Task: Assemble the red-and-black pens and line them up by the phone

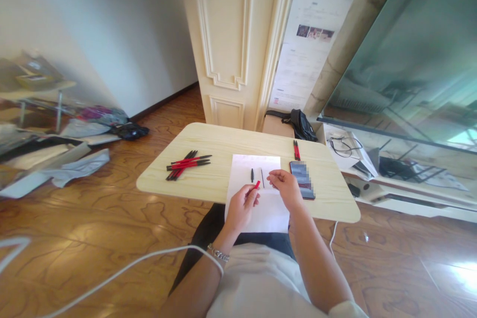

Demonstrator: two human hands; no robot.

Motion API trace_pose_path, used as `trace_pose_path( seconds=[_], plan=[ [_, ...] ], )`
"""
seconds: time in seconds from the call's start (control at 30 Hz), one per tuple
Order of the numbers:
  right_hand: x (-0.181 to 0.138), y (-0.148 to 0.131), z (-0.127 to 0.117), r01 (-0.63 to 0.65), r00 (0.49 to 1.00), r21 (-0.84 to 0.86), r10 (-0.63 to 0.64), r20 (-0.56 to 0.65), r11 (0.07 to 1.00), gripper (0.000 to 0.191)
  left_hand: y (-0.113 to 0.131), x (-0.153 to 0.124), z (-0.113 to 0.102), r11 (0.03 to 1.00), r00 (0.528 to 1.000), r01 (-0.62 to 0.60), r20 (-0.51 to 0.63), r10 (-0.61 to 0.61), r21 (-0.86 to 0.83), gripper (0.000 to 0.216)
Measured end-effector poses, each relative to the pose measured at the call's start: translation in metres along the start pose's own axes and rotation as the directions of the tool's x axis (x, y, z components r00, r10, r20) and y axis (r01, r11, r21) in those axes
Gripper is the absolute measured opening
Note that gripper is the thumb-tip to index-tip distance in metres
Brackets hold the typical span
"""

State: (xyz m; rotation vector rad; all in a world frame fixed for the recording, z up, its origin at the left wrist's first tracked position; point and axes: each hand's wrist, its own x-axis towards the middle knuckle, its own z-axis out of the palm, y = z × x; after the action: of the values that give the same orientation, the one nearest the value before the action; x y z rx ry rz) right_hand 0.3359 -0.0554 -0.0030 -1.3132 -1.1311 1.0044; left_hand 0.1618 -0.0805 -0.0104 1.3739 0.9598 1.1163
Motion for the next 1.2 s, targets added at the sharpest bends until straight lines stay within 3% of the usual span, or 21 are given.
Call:
trace_pose_path(
  seconds=[0.17,0.57,0.83,1.03,1.13,1.2],
  plan=[
    [-0.015,-0.013,0.003,0.029,0.998,0.169,-0.038,0.048,0.985,0.030,0.002,-0.001,0.002,1.000,1.000,-0.009,0.005,0.009,0.021,0.035],
    [-0.028,-0.031,0.013,0.055,0.994,0.133,-0.066,0.083,0.990,0.025,0.005,-0.005,0.002,0.999,1.000,-0.016,0.000,0.016,0.042,0.035],
    [-0.030,-0.027,0.016,0.130,0.990,-0.088,-0.124,0.066,0.988,0.023,0.005,-0.006,0.002,0.999,1.000,-0.016,-0.002,0.016,0.043,0.035],
    [-0.031,-0.024,0.010,0.158,0.979,-0.187,-0.129,0.160,0.970,0.024,-0.001,-0.006,0.002,1.000,1.000,-0.004,0.009,0.004,0.015,0.036],
    [-0.020,-0.017,0.005,0.118,0.991,-0.234,-0.099,0.093,0.965,0.029,-0.002,-0.006,0.002,1.000,1.000,0.009,0.009,-0.009,-0.007,0.037],
    [-0.008,-0.012,0.002,0.093,0.996,-0.370,-0.090,0.027,0.924,0.029,-0.001,-0.007,0.003,1.000,1.000,0.013,0.003,-0.013,-0.006,0.037]
  ],
)
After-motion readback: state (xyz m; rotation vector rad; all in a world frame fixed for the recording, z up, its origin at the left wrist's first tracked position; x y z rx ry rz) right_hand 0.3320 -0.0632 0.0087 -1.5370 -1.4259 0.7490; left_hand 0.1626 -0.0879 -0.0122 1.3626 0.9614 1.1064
